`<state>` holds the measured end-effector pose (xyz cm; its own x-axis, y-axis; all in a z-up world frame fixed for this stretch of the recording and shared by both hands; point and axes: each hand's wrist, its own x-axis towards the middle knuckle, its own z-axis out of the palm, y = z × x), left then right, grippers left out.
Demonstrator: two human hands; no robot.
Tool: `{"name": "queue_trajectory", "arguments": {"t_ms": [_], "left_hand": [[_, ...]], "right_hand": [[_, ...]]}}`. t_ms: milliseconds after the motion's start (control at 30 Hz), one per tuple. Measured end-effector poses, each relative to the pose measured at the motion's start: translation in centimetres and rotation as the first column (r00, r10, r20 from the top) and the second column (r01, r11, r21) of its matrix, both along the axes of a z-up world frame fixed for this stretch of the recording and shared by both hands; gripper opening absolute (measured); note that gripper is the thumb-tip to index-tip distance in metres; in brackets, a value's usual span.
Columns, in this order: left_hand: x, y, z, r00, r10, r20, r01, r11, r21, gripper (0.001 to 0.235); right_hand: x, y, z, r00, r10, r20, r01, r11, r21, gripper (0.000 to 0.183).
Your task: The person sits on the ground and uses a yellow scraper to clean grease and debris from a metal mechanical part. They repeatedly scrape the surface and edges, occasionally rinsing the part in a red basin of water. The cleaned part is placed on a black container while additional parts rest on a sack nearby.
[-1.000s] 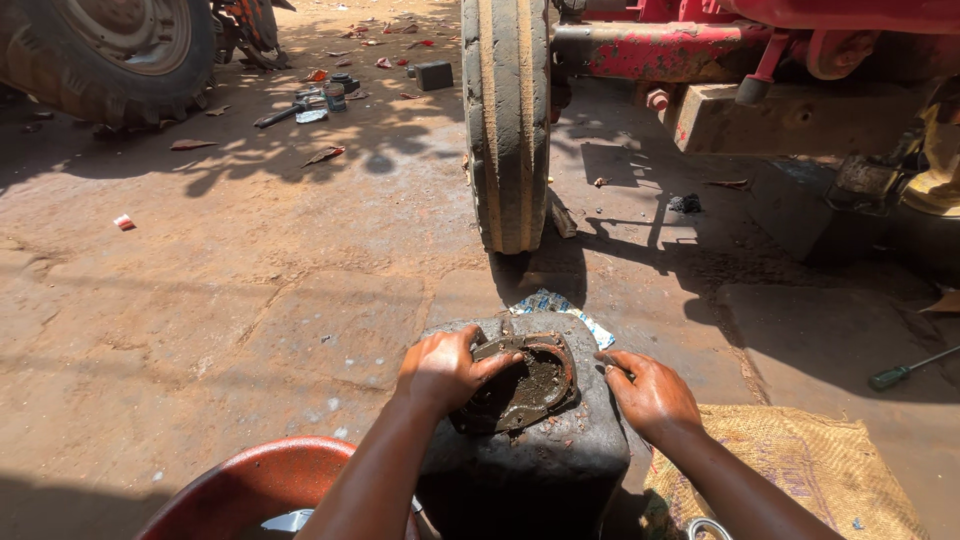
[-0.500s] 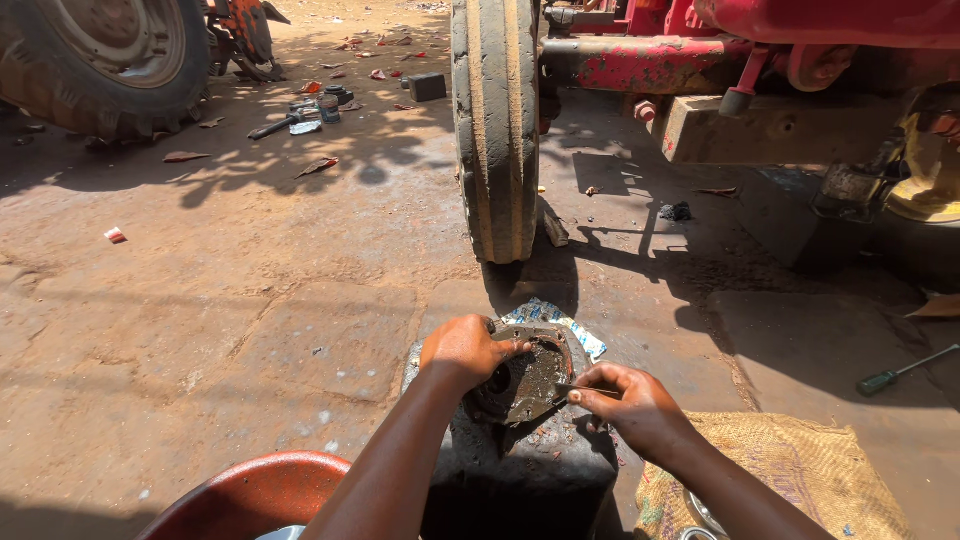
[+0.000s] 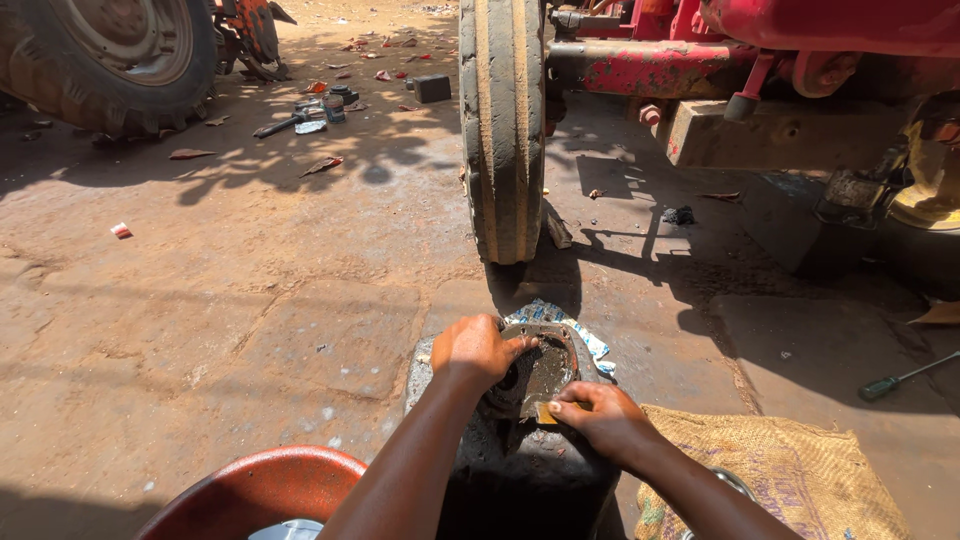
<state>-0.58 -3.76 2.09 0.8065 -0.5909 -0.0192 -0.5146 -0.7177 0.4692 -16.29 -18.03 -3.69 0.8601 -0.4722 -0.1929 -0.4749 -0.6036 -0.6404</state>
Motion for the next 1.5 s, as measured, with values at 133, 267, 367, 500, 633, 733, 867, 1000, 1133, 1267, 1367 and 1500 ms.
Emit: {"name": "queue_trajectory", "arguments": {"t_ms": [133, 267, 367, 500, 633, 733, 867, 1000, 1133, 1267, 1367, 1500], "left_hand": [[-0.1, -0.8, 0.4, 1.0, 0.0, 0.007, 0.0, 1.0, 0.001, 0.071], [0.4, -0.8, 0.9, 1.0, 0.006, 0.01, -0.007, 0.998, 0.062, 0.07], [0.3, -1.2, 1.2, 1.0, 0.015, 0.005, -0.015, 0.998, 0.064, 0.068], [0.0, -1.3, 0.7, 1.0, 0.01, 0.013, -0.011, 1.0, 0.027, 0.066], [0.6, -1.2, 1.0, 0.999, 0.042, -0.011, -0.041, 0.997, 0.068, 0.067], [0.1, -1.2, 1.0, 0.999, 0.029, 0.016, -0.03, 0.998, 0.046, 0.066], [0.1, -1.2, 1.2, 1.0, 0.007, 0.022, -0.008, 1.0, 0.019, 0.065], [0.3, -0.8, 0.8, 0.999, 0.041, -0.035, -0.039, 0.998, 0.058, 0.065], [0.6, -1.5, 0.5, 0.999, 0.005, 0.038, -0.005, 1.0, 0.023, 0.065], [0.5, -1.5, 0.4, 0.999, 0.005, 0.035, -0.006, 1.0, 0.025, 0.064], [1.0, -0.6, 0.6, 0.999, 0.028, 0.044, -0.029, 0.999, 0.022, 0.063], [0.4, -2.1, 0.1, 0.995, -0.003, 0.099, 0.005, 1.0, -0.019, 0.062]], "right_hand": [[-0.5, 0.2, 0.7, 0.998, -0.065, 0.008, 0.065, 0.997, 0.032, 0.037], [0.3, 0.2, 0.6, 0.998, -0.065, 0.007, 0.064, 0.992, 0.106, 0.038], [0.4, -0.2, 0.3, 0.993, -0.078, 0.091, 0.061, 0.983, 0.175, 0.036], [-0.1, -0.5, -0.1, 0.997, -0.074, 0.029, 0.071, 0.994, 0.084, 0.035], [0.8, -0.2, 0.2, 0.994, -0.07, 0.081, 0.063, 0.994, 0.092, 0.033], [0.4, -0.1, 0.4, 0.991, -0.123, 0.051, 0.117, 0.987, 0.111, 0.031], [0.4, 0.0, 0.7, 0.989, -0.118, 0.085, 0.107, 0.988, 0.115, 0.032], [0.5, 0.8, 0.6, 0.992, -0.104, 0.078, 0.097, 0.991, 0.089, 0.031], [0.4, 0.0, 0.9, 0.99, -0.124, 0.066, 0.119, 0.99, 0.077, 0.033], [0.4, -0.2, 0.1, 0.983, -0.133, 0.125, 0.116, 0.984, 0.134, 0.033], [1.6, 0.2, -0.4, 0.983, -0.04, 0.181, 0.027, 0.997, 0.072, 0.034], [0.6, -0.8, -0.4, 0.977, -0.1, 0.187, 0.102, 0.995, 0.001, 0.037]]}}
